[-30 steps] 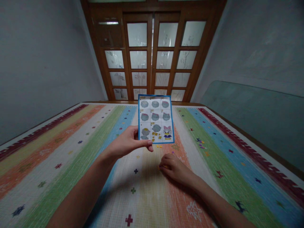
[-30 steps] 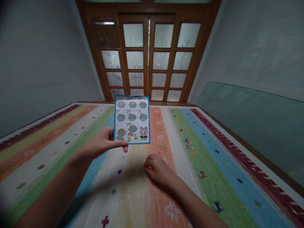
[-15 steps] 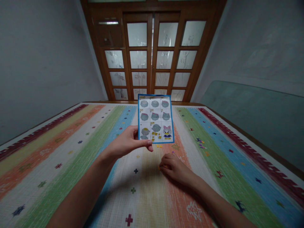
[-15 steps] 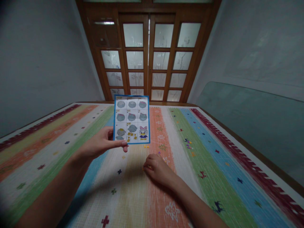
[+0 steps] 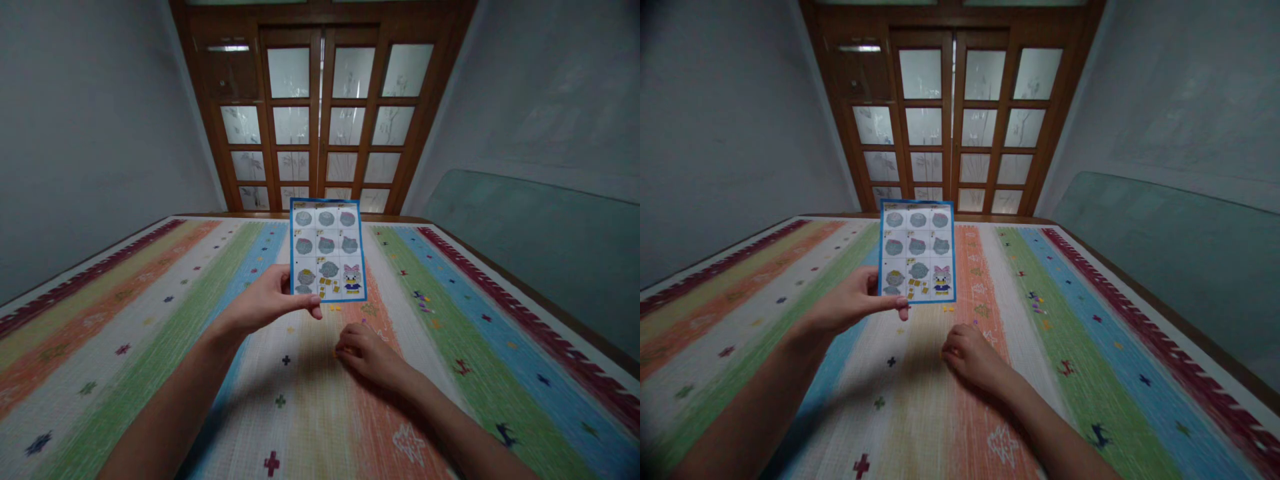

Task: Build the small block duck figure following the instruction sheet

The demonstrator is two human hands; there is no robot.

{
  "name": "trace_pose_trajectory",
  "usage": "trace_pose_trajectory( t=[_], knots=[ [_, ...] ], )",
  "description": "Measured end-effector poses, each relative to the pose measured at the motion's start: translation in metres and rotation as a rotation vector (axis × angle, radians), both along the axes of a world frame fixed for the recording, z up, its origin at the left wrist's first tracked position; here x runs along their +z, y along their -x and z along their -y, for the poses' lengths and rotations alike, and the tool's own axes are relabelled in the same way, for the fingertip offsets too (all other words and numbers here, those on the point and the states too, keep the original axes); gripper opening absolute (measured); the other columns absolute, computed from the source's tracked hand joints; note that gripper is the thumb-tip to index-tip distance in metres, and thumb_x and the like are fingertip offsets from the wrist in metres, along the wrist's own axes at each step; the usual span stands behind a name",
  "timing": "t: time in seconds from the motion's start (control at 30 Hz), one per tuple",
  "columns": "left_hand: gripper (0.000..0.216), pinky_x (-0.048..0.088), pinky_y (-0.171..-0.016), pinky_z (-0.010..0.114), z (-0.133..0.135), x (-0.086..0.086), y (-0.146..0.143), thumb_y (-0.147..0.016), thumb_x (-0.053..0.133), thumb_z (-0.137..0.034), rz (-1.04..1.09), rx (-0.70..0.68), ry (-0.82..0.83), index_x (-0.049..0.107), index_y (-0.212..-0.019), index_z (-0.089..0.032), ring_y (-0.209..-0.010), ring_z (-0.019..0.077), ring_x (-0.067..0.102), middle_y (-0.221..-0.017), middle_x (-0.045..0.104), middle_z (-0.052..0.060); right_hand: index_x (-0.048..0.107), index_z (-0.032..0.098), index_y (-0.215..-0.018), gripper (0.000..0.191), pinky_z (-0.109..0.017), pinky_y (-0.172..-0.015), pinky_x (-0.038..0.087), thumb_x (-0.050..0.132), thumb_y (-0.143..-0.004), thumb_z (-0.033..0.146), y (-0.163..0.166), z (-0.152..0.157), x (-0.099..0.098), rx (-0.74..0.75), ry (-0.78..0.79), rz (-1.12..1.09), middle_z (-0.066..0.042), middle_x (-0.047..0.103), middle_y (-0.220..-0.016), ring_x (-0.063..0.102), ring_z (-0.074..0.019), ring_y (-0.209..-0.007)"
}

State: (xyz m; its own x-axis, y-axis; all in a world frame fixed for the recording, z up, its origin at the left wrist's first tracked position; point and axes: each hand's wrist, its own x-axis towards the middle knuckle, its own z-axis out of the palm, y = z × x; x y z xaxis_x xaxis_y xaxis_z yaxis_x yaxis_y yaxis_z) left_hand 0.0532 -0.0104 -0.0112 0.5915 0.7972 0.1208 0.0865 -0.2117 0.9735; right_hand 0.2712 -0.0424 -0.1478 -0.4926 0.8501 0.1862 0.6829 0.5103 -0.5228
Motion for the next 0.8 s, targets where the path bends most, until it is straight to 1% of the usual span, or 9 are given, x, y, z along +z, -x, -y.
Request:
trace_pose_trajectory(
  t=[0.27,0.47,0.8],
  knots=[
    [0.024,0.048,-0.073,0.025,-0.0002,0.0004,0.0005,-0.067,0.075,-0.034,0.007,-0.001,-0.006,0.067,-0.062,-0.012,-0.073,0.0148,0.063,-0.073,0.071,0.005,0.069,0.015,-0.076,0.011,-0.031,-0.077,0.042,0.059,-0.081,0.015,-0.0019,-0.0010,-0.0043,0.002,-0.020,-0.010,-0.007,0.063,-0.083,0.058,-0.0187,-0.083],
    [0.026,0.049,-0.073,0.026,-0.0003,-0.0006,0.0008,-0.068,0.074,-0.037,-0.003,-0.005,-0.015,0.067,-0.063,-0.012,-0.074,0.0161,0.064,-0.072,0.071,0.006,0.069,0.015,-0.076,0.012,-0.031,-0.076,0.042,0.057,-0.081,0.015,-0.0008,0.0006,-0.0003,0.000,-0.014,-0.002,-0.007,0.063,-0.082,0.058,-0.0183,-0.082],
    [0.025,0.049,-0.073,0.026,0.0015,0.0016,0.0003,-0.067,0.075,-0.035,-0.005,0.004,0.000,0.067,-0.061,-0.012,-0.074,0.0161,0.064,-0.072,0.071,0.006,0.068,0.015,-0.075,0.014,-0.032,-0.076,0.043,0.057,-0.082,0.017,-0.0007,0.0014,0.0034,-0.002,-0.008,-0.001,-0.007,0.063,-0.082,0.058,-0.0188,-0.082]
  ],
)
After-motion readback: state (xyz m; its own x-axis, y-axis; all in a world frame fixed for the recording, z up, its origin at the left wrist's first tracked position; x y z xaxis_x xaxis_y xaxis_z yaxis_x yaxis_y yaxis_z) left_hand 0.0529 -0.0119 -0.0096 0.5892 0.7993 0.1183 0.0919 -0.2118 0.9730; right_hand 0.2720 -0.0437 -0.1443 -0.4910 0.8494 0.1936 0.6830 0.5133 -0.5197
